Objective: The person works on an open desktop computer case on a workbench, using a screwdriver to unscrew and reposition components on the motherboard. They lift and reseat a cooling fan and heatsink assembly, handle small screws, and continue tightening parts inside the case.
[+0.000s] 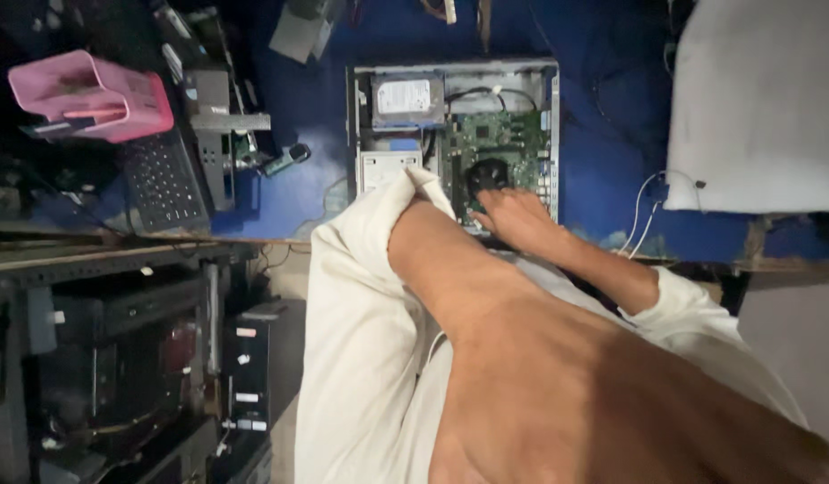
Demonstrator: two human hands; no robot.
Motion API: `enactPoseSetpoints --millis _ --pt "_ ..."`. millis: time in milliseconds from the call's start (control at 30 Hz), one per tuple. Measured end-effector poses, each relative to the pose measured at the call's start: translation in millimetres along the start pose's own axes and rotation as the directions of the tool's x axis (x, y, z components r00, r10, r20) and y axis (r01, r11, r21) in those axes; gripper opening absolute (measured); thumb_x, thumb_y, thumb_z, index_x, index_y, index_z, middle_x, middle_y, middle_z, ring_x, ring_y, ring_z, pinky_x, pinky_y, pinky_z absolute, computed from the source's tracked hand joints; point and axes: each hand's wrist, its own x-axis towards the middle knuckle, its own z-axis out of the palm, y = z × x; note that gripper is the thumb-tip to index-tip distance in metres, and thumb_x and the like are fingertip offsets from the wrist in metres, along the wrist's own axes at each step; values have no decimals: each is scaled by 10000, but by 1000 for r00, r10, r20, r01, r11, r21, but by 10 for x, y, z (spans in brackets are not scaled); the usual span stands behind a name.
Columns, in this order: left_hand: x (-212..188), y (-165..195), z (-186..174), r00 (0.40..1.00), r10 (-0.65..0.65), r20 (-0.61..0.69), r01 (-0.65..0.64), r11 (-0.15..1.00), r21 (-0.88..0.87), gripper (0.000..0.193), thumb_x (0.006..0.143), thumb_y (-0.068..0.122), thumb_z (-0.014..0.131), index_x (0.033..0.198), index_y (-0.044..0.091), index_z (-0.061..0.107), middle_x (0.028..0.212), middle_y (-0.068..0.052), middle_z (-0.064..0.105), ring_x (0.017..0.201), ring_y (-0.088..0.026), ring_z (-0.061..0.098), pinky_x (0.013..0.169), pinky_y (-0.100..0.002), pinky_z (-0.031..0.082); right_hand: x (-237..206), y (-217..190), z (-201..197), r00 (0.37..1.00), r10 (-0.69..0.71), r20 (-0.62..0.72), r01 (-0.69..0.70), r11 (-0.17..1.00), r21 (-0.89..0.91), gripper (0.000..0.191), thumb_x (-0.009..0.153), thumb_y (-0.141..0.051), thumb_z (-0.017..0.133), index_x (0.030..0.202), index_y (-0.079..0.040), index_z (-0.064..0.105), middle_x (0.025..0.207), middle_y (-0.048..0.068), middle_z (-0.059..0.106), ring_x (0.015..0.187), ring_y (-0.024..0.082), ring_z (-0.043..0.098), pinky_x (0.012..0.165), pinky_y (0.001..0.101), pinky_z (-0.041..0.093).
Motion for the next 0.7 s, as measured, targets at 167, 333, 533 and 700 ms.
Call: enactPoseSetpoints --millis 167,333,533,700 --pt "92 22 -33 1000 0 25 0 1000 -14 422 956 16 627 1372 79 599 1387 -76 649 1309 -251 640 1153 -344 498 45 9 17 999 8 31 -8 1000 -4 307 962 -332 652 911 -32 611 795 174 702 742 384 698 657 494 552" --pt "182 -67 -109 997 29 71 -28 1000 -8 402 987 13 613 1382 86 601 1402 -66 649 1323 -244 641 1167 -340 498 84 -40 -20 998 23 62 -19 998 -61 313 950 -355 640 900 -46 616 808 166 701 775 373 697 674 483 552" --pt "-334 -370 -642 998 -40 38 35 992 121 379 1024 9 596 1394 93 604 1421 -53 648 1339 -235 642 1184 -336 499 23 -67 -75 1000 13 -22 -14 999 -40 307 905 -302 645 966 -2 638 872 191 705 849 362 706 711 482 554" --pt "-1628 -1266 -1019 699 -514 -496 656 738 160 578 916 -151 468 1433 65 610 1457 -129 648 1368 -289 650 1218 -395 482 96 63 -62 971 164 176 -162 986 -25 358 945 -381 649 915 -25 659 786 207 720 757 385 732 647 484 572"
